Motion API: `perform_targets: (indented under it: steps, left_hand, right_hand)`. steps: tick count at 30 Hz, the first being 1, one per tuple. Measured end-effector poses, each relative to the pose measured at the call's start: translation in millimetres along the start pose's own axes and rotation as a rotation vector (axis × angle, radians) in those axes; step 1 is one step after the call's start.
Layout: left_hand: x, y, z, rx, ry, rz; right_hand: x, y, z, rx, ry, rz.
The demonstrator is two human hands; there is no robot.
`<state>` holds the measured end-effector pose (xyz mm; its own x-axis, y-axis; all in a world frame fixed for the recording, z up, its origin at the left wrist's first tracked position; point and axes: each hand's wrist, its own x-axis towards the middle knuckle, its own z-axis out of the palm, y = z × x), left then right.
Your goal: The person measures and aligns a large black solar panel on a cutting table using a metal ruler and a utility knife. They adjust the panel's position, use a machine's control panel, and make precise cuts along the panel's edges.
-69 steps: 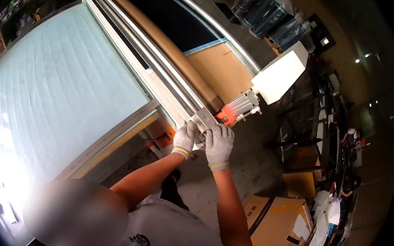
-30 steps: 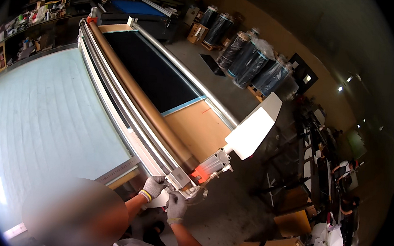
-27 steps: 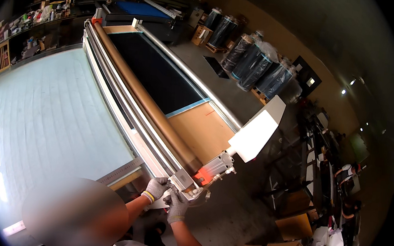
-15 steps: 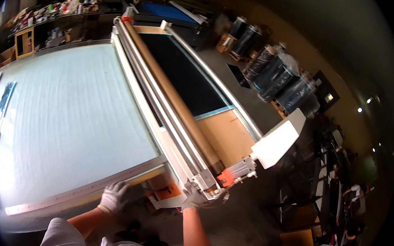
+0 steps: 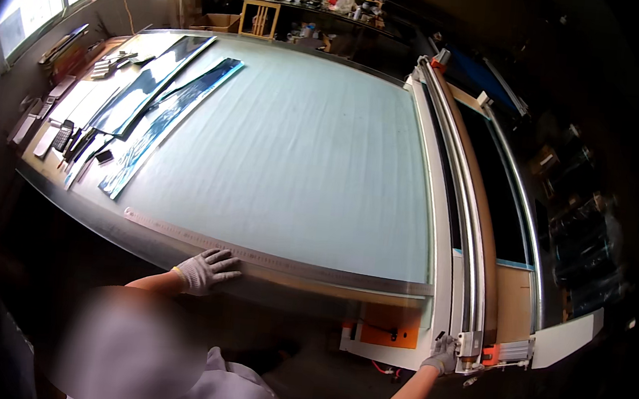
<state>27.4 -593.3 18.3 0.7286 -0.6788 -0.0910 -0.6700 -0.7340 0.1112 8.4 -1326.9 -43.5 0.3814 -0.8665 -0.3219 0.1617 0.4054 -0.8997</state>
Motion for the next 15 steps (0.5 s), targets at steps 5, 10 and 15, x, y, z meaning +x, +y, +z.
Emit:
perform_targets:
  steps: [5, 10, 15]
  left_hand:
    - [0.2, -8.8, 8.5, -0.012, 0.003, 0.019]
    - [-15.5, -13.0, 16.1, -0.037, -0.024, -0.007]
    - [-14.6, -23.3, 14.3, -0.098, -0.012, 0.047]
  right_hand:
    - [-18.4, 19.5, -26.3, -0.149, 0.001, 0.184]
    - [-231.9, 106.0, -11.9, -0.570, -0.337, 0.267]
    - [-381.6, 131.4, 13.6, -0.591, -0.398, 0.593]
